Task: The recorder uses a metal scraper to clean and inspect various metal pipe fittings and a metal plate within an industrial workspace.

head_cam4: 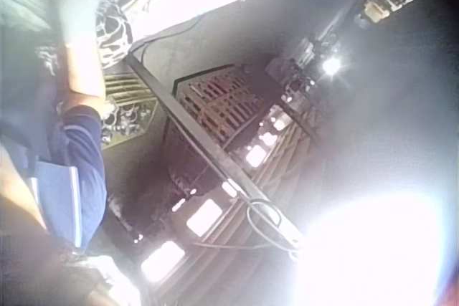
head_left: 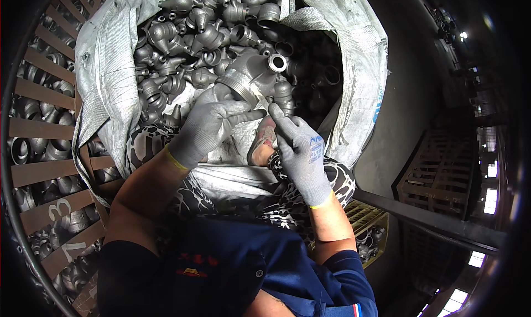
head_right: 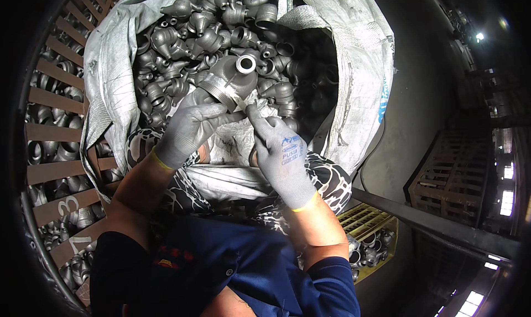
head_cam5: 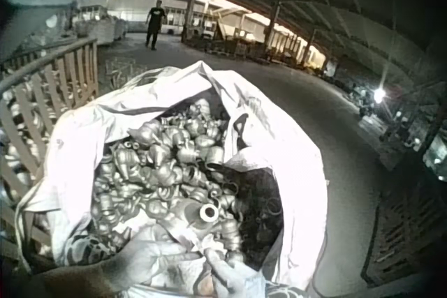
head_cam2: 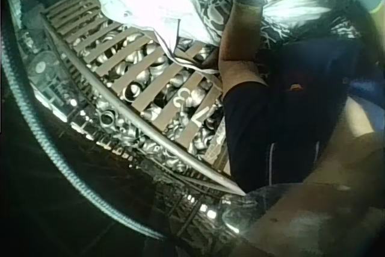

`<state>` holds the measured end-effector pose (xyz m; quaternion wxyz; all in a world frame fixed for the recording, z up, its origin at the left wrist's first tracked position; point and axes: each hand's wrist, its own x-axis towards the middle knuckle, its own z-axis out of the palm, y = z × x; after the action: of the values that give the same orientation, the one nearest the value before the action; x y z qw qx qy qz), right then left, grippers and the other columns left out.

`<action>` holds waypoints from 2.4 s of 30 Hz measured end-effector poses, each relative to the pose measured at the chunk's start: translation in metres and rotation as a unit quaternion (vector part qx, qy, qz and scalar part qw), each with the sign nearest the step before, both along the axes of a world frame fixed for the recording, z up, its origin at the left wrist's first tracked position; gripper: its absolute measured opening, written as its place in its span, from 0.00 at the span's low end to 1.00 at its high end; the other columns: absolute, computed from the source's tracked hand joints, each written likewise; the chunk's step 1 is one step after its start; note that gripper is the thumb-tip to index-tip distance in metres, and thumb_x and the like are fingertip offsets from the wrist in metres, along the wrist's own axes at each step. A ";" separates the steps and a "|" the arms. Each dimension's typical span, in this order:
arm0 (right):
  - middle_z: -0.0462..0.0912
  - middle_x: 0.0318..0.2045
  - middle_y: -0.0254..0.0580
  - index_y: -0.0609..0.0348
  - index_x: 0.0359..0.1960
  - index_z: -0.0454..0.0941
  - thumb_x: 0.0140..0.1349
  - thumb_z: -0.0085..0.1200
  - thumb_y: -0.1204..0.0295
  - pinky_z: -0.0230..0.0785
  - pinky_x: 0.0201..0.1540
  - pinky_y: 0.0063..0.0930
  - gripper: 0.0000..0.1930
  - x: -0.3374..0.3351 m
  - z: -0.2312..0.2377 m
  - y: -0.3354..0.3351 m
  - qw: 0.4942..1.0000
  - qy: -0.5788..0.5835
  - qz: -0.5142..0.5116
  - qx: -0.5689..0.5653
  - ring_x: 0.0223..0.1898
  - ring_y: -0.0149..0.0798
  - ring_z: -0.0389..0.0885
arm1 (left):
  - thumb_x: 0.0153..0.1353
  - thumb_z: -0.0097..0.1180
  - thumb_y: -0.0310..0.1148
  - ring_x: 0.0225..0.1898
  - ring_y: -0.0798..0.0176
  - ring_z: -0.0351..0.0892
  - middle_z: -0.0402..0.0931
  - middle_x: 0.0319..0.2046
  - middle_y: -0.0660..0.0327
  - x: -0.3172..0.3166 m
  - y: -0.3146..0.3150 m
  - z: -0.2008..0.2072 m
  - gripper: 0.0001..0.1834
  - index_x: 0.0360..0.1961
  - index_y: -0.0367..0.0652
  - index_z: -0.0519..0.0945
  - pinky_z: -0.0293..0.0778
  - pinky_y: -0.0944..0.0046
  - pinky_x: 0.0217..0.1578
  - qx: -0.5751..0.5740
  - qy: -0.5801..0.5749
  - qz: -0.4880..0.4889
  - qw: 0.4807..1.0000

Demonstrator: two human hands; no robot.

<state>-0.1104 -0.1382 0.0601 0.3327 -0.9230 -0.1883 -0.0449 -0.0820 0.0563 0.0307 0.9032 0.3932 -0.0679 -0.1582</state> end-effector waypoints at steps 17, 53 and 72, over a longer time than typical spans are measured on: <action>0.83 0.41 0.52 0.60 0.53 0.78 0.58 0.48 0.82 0.73 0.45 0.29 0.20 0.012 0.012 -0.025 0.986 0.053 0.058 0.144 0.41 0.43 0.83 | 0.60 0.42 0.18 0.60 0.53 0.70 0.67 0.60 0.46 -0.001 0.002 0.010 0.30 0.65 0.28 0.56 0.68 0.50 0.60 0.043 -0.018 -0.013 0.999; 0.79 0.31 0.46 0.49 0.56 0.76 0.56 0.53 0.79 0.72 0.38 0.36 0.23 0.006 0.015 -0.009 0.999 0.027 0.028 0.006 0.33 0.48 0.80 | 0.61 0.40 0.18 0.59 0.53 0.71 0.68 0.59 0.45 -0.002 0.005 0.013 0.28 0.64 0.28 0.58 0.68 0.53 0.61 0.045 -0.010 -0.012 0.999; 0.82 0.35 0.51 0.54 0.54 0.77 0.56 0.49 0.83 0.73 0.41 0.33 0.23 0.011 0.009 -0.017 0.990 0.070 0.088 0.090 0.37 0.49 0.81 | 0.61 0.42 0.20 0.59 0.53 0.72 0.68 0.59 0.47 -0.001 0.007 0.005 0.29 0.65 0.31 0.58 0.69 0.49 0.60 -0.007 -0.001 -0.010 1.000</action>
<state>-0.0994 -0.1552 0.0690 0.4290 -0.8702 -0.2401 0.0323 -0.0826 0.0635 0.0354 0.9041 0.3868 -0.0737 -0.1660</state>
